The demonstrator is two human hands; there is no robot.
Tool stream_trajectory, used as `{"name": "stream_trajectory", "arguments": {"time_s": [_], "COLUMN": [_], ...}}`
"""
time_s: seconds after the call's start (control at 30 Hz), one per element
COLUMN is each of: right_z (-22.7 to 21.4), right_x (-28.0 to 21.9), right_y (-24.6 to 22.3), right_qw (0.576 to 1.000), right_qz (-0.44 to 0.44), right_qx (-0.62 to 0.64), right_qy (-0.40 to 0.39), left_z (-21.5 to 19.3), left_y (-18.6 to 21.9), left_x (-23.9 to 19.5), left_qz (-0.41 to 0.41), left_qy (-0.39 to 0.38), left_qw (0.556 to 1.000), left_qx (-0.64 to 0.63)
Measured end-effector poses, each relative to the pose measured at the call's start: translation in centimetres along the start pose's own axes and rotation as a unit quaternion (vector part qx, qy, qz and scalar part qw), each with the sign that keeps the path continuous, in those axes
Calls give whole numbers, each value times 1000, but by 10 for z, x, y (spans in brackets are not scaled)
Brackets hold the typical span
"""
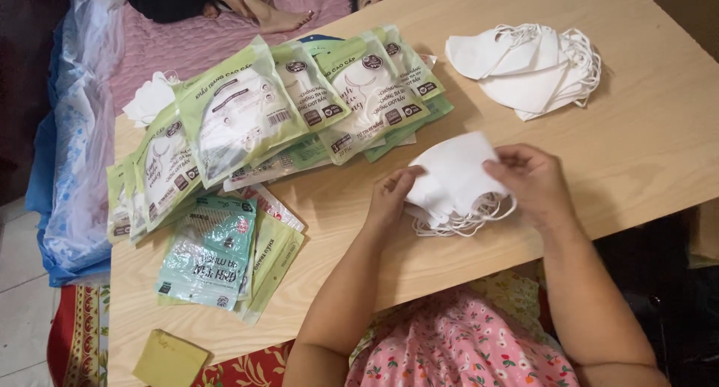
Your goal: Sorting and stacking individual face masks and organizing packaged masks on a table.
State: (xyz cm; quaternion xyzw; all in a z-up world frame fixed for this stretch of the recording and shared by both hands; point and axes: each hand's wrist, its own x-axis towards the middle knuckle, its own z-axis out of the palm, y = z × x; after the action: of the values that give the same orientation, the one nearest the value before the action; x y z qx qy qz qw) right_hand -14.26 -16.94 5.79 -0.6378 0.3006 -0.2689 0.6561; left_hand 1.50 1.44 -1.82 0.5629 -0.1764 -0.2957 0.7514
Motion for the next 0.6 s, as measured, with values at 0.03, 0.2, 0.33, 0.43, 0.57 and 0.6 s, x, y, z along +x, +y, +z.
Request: {"name": "stream_trajectory", "arguments": {"time_s": [0.03, 0.2, 0.33, 0.43, 0.57, 0.6], "right_z": [4, -6, -7, 24, 57, 63], "right_x": [0, 9, 16, 1, -5, -4], "right_y": [12, 29, 49, 16, -15, -17], "right_qw": [1000, 989, 975, 950, 926, 920], "right_qz": [3, -107, -115, 46, 47, 49], "right_qx": [-1, -82, -181, -309, -365, -379], "right_qy": [-1, 61, 57, -12, -78, -86], "left_z": [8, 15, -15, 1, -15, -21], "left_y": [9, 34, 39, 85, 61, 52], "left_x": [-5, -8, -4, -28, -18, -14], "left_qz": [-3, -123, -101, -92, -74, -65], "left_qy": [2, 85, 64, 41, 24, 17], "left_qw": [1000, 983, 967, 953, 955, 956], "left_qx": [0, -109, -223, -286, -285, -285]}}
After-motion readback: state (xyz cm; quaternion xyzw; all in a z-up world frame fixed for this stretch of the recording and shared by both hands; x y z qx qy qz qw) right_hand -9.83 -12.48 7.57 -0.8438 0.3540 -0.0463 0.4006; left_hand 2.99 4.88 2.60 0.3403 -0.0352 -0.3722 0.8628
